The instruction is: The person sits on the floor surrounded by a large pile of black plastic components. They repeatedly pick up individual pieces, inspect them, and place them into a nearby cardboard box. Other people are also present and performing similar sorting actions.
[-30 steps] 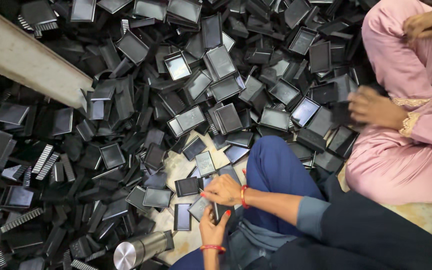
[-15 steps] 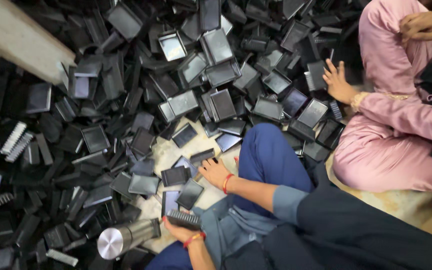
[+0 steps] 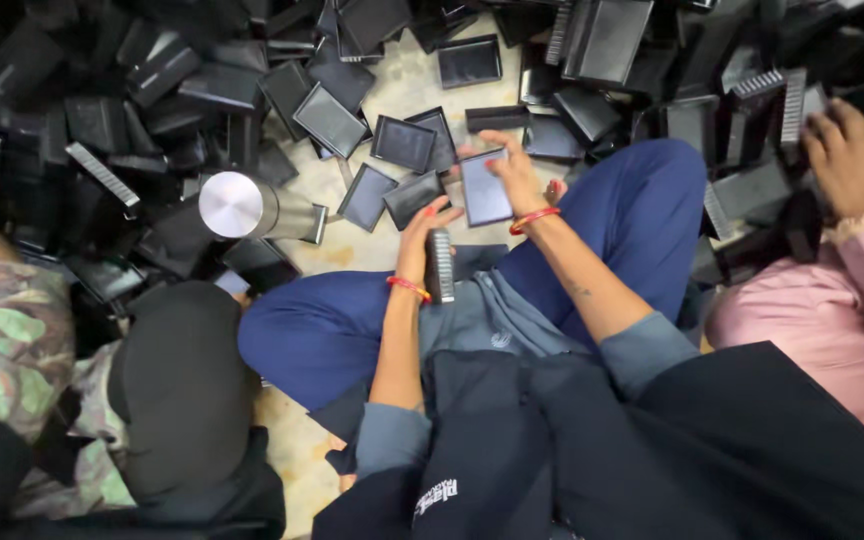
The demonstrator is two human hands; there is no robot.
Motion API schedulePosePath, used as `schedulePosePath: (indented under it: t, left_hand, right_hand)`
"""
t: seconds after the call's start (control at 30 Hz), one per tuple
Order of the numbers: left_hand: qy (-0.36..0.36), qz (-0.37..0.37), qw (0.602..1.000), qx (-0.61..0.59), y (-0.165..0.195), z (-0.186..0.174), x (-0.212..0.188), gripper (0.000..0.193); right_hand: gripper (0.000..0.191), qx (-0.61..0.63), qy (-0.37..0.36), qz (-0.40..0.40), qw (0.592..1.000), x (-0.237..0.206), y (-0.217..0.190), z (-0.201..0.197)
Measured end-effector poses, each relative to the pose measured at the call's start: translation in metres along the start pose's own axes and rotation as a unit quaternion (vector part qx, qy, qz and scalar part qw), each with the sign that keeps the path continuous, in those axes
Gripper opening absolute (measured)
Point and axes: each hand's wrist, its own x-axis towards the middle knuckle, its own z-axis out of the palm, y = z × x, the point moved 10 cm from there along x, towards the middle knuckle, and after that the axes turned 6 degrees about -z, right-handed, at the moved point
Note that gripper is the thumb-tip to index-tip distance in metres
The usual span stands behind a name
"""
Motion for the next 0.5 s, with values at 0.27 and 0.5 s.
schedulePosePath:
  t: [0.27, 0.5]
  left_hand:
    - [-0.040, 0.173, 0.981, 0.076, 0.057, 0.030, -0.030, 0.055]
    - [0.037, 0.225, 0.973, 0.048, 0.048, -0.008, -0.016, 0.050]
  right_hand:
    - [0.066, -0.101, -0.097, 0.126, 0.982, -0.020, 0.053, 0.031]
    - [0.059, -0.274, -0.142, -0.111, 0.945, 0.027, -0.016, 0.053]
